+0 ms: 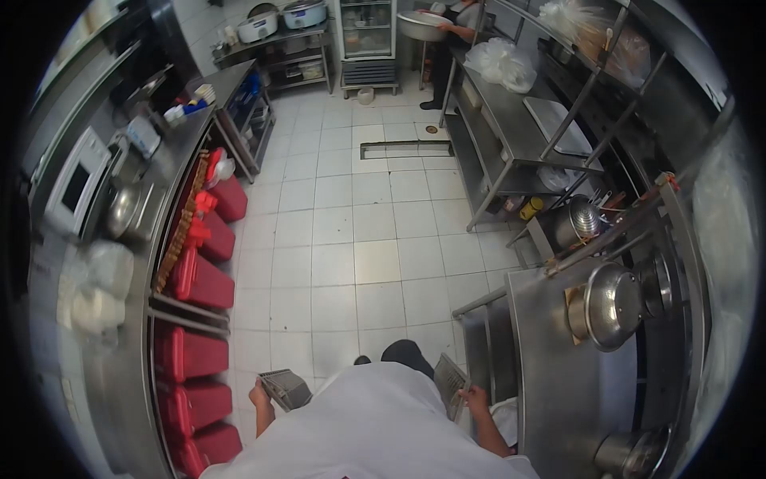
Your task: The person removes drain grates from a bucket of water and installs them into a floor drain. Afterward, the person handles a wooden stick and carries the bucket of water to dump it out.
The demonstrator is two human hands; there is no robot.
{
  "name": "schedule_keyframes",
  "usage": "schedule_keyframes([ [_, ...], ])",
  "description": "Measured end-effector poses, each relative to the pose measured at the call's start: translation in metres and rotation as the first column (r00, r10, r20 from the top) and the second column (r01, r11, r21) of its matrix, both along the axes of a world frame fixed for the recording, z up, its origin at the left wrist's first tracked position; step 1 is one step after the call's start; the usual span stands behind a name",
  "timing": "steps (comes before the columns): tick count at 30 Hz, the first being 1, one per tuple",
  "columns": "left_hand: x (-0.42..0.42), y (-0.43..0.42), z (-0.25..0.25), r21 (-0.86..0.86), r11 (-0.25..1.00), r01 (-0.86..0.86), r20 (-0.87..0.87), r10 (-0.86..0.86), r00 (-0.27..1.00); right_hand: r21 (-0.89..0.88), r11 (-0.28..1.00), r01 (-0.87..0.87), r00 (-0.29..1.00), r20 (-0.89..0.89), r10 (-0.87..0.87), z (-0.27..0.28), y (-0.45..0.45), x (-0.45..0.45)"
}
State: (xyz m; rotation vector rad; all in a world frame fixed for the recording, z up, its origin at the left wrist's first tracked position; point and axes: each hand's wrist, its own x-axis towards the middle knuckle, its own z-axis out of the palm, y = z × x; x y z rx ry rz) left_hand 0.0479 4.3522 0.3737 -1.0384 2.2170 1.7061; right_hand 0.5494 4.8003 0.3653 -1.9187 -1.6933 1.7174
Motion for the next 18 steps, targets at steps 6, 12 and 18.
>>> schedule_keyframes([
  [6,-0.109,0.099,0.016,0.239,0.970,-0.047,-0.006,0.049,0.999,-0.045,0.995,0.091,0.996,-0.023,-0.092,0.000,0.102,-0.110],
  [12,-0.198,0.224,0.033,0.289,0.957,-0.020,-0.072,0.042,0.997,-0.060,0.995,0.075,0.997,0.039,-0.073,-0.045,0.240,-0.216],
  [18,-0.269,0.319,0.052,0.198,0.980,0.023,0.049,-0.033,0.998,-0.074,0.993,0.096,0.992,-0.069,-0.101,-0.041,0.355,-0.297],
])
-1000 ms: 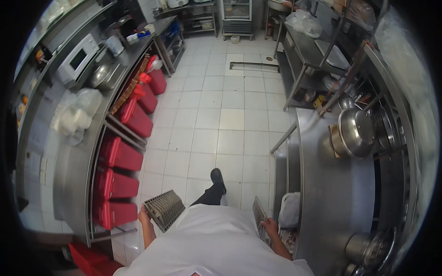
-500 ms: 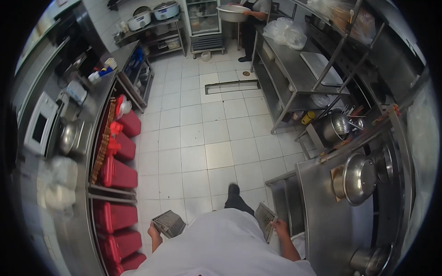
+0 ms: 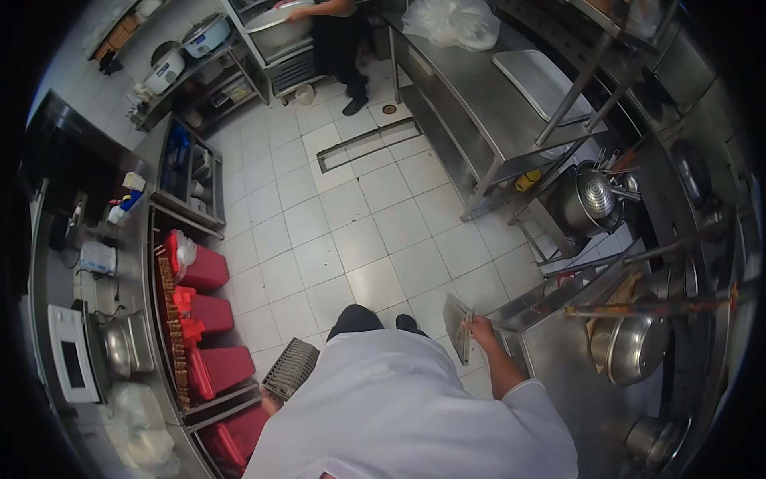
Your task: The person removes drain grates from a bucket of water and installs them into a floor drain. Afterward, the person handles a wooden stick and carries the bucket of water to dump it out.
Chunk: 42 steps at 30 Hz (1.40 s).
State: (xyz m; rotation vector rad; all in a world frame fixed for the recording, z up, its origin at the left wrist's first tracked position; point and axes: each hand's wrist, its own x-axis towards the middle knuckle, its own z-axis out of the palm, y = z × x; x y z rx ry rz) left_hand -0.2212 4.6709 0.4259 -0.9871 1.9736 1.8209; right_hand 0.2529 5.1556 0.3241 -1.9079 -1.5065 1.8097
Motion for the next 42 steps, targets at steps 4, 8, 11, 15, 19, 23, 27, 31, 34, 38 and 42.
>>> schedule_keyframes([
  [4,-0.062,0.065,-0.023,0.066,0.996,0.054,0.000,-0.054,0.999,-0.051,0.996,0.067,0.998,0.002,-0.067,0.012,0.072,-0.058],
  [8,-0.141,0.151,-0.067,0.019,0.999,0.049,0.034,-0.050,0.998,-0.072,0.988,0.139,0.990,0.013,-0.138,0.041,0.146,-0.125],
  [11,-0.194,0.199,-0.103,-0.122,0.983,0.134,0.090,-0.123,0.988,-0.042,0.990,0.137,0.990,0.042,-0.135,0.056,0.202,-0.172],
  [15,-0.253,0.281,-0.120,-0.098,0.988,0.122,0.130,-0.109,0.985,0.026,0.998,0.059,0.997,0.052,-0.060,0.041,0.294,-0.219],
  [19,-0.306,0.351,-0.102,0.001,0.990,0.142,0.150,-0.141,0.979,0.005,0.992,0.128,0.992,-0.015,-0.128,0.043,0.369,-0.276],
  [23,-0.351,0.440,-0.074,0.093,0.993,0.073,0.019,-0.075,0.997,-0.041,0.987,0.156,0.982,-0.100,-0.160,0.034,0.463,-0.352],
  [27,-0.407,0.505,-0.050,-0.009,0.992,0.122,-0.016,-0.123,0.992,-0.074,0.989,0.126,0.986,-0.103,-0.133,-0.028,0.555,-0.406],
  [31,-0.455,0.580,-0.025,-0.052,0.989,0.136,-0.088,-0.140,0.986,-0.110,0.994,-0.014,0.996,-0.088,0.005,-0.053,0.642,-0.477],
  [34,-0.485,0.616,-0.025,-0.037,0.983,0.179,-0.088,-0.182,0.979,-0.078,0.997,-0.008,0.994,-0.109,0.000,-0.073,0.704,-0.528],
  [38,-0.539,0.659,-0.027,-0.049,0.960,0.277,-0.006,-0.278,0.961,-0.065,0.997,-0.043,0.974,-0.226,0.027,-0.074,0.786,-0.603],
  [42,-0.616,0.713,-0.064,-0.073,0.938,0.338,0.120,-0.329,0.937,-0.051,0.995,-0.083,0.984,-0.162,0.074,-0.113,0.862,-0.660],
])
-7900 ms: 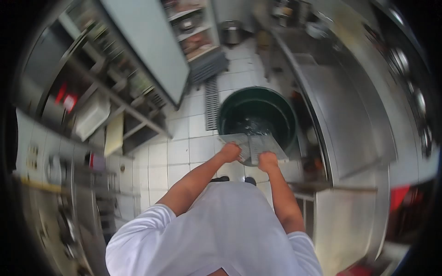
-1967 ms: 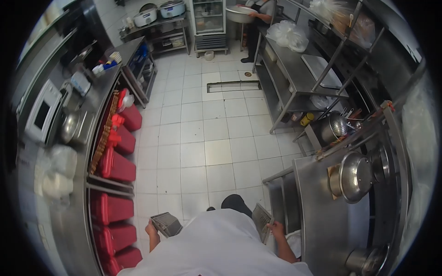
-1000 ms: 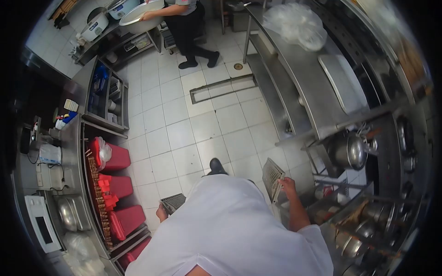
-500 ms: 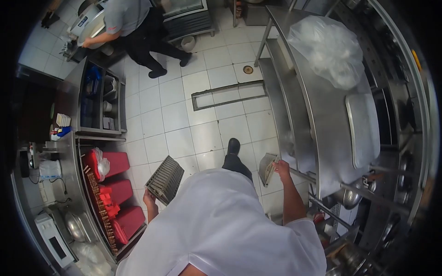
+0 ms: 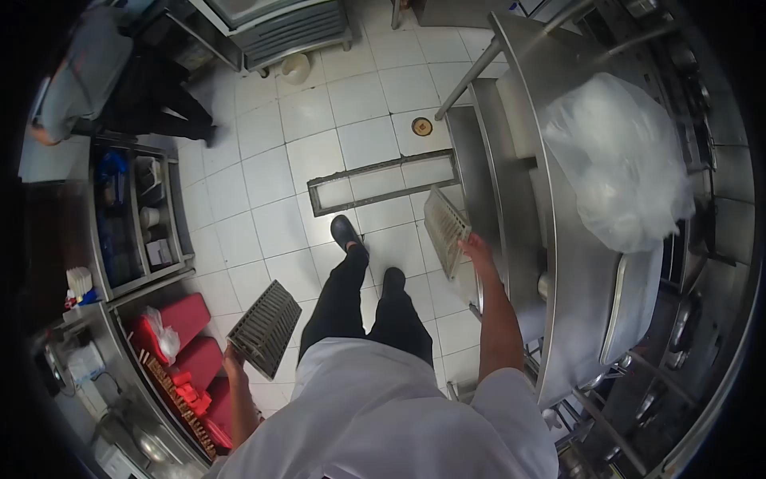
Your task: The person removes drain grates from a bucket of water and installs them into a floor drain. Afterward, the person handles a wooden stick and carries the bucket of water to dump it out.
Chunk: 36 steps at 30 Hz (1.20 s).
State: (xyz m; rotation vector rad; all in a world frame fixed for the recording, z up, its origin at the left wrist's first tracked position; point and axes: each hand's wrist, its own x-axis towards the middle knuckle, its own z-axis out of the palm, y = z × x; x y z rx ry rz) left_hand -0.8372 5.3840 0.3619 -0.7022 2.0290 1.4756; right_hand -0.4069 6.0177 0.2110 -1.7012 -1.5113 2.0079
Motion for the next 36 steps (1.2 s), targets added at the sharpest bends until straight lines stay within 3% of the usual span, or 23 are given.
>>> schedule_keyframes([
  [6,-0.066,0.078,-0.043,-0.108,0.967,0.233,-0.016,-0.236,0.972,0.063,0.997,0.033,0.999,-0.019,-0.032,-0.030,0.101,-0.113],
  [9,-0.087,0.102,-0.059,-0.119,0.944,0.308,0.023,-0.308,0.951,0.111,0.989,-0.095,0.994,0.071,0.088,-0.100,0.149,-0.137],
  [12,-0.100,0.133,-0.063,-0.125,0.946,0.300,-0.001,-0.302,0.953,0.278,0.916,-0.290,0.952,0.184,0.245,-0.187,0.179,-0.167],
  [14,-0.105,0.156,-0.068,-0.111,0.959,0.260,-0.032,-0.265,0.964,0.355,0.891,-0.285,0.958,0.150,0.246,-0.173,0.170,-0.222],
  [17,-0.117,0.177,-0.067,-0.097,0.964,0.247,-0.037,-0.252,0.967,0.424,0.736,-0.527,0.828,0.449,0.335,-0.196,0.142,-0.292],
  [20,-0.118,0.222,-0.061,-0.090,0.968,0.233,-0.062,-0.239,0.969,0.286,0.784,-0.551,0.721,0.636,0.274,-0.220,0.110,-0.349],
  [26,-0.123,0.262,-0.073,-0.123,0.959,0.255,-0.052,-0.263,0.963,0.270,0.731,-0.626,0.692,0.625,0.362,-0.266,0.062,-0.406],
  [30,-0.126,0.306,-0.084,-0.165,0.952,0.260,-0.033,-0.268,0.963,0.228,0.712,-0.664,0.633,0.679,0.373,-0.338,0.060,-0.435],
  [34,-0.131,0.320,-0.108,-0.227,0.951,0.212,-0.018,-0.222,0.975,0.364,0.633,-0.684,0.595,0.779,0.196,-0.451,0.086,-0.425],
  [36,-0.128,0.340,-0.119,-0.254,0.948,0.194,-0.028,-0.208,0.978,0.268,0.673,-0.690,0.529,0.821,0.214,-0.472,0.120,-0.406],
])
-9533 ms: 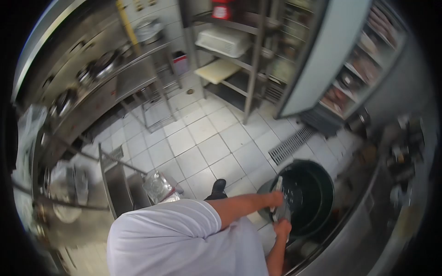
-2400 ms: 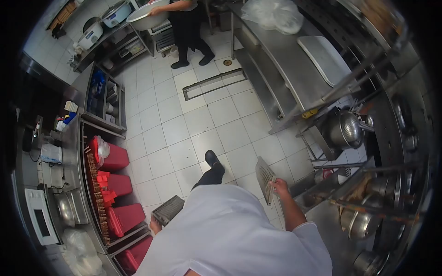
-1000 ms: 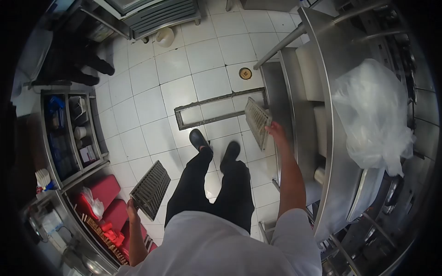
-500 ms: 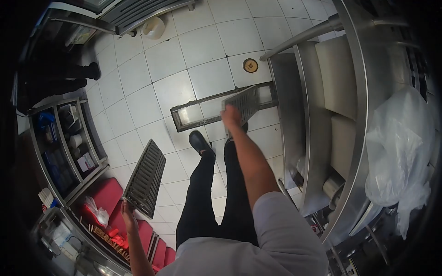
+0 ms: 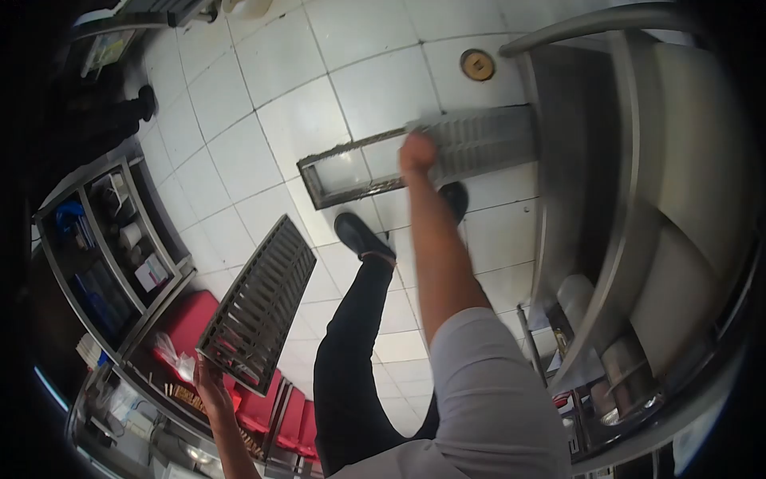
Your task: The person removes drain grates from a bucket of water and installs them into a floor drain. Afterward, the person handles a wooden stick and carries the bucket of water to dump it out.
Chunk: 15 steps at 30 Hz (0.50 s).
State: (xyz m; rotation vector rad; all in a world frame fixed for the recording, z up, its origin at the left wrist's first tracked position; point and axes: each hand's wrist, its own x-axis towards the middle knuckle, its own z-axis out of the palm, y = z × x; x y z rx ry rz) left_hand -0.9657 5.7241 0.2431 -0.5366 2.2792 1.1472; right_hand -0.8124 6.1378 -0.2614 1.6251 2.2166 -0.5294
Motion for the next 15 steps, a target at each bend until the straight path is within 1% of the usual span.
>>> schedule_keyframes([
  [1,0.001,0.013,-0.009,-0.017,1.000,-0.009,-0.010,0.009,1.000,0.041,0.999,0.028,0.998,-0.052,-0.026,-0.019,0.011,0.016],
  [3,0.004,0.036,-0.027,-0.064,0.997,-0.035,-0.033,0.032,0.999,-0.045,0.996,0.075,0.996,-0.041,-0.077,-0.017,0.030,0.043],
  [4,0.006,0.049,-0.037,-0.075,0.996,-0.049,-0.041,0.046,0.998,-0.042,0.998,0.036,0.993,-0.112,-0.040,-0.008,0.026,0.056],
  [6,0.006,0.075,-0.055,-0.050,0.999,-0.014,-0.010,0.013,1.000,0.004,0.999,-0.046,0.962,-0.270,0.045,0.025,0.016,0.078],
  [8,0.001,0.070,-0.082,-0.001,0.995,0.103,0.007,-0.103,0.995,-0.114,0.992,-0.052,0.903,-0.430,-0.002,0.066,-0.017,0.099],
  [9,0.002,0.083,-0.093,0.002,0.993,0.116,-0.019,-0.116,0.993,-0.343,0.939,-0.033,0.917,-0.383,-0.108,0.108,-0.030,0.099],
  [10,0.003,0.097,-0.099,-0.012,0.991,0.136,-0.029,-0.136,0.990,-0.319,0.943,-0.092,0.888,-0.456,-0.067,0.116,-0.056,0.116],
  [11,0.000,0.095,-0.110,0.026,0.985,0.173,-0.007,-0.172,0.985,-0.433,0.898,-0.082,0.850,-0.500,-0.163,0.156,-0.071,0.118],
  [12,-0.002,0.095,-0.123,0.046,0.978,0.204,-0.026,-0.203,0.979,-0.441,0.889,-0.126,0.828,-0.541,-0.151,0.183,-0.089,0.122],
  [13,-0.007,0.092,-0.133,0.058,0.967,0.250,-0.004,-0.250,0.968,-0.447,0.878,-0.169,0.803,-0.580,-0.141,0.205,-0.107,0.125],
  [15,-0.009,0.096,-0.154,0.062,0.968,0.244,-0.014,-0.244,0.970,-0.700,0.700,-0.145,0.785,-0.512,-0.349,0.267,-0.121,0.112],
])
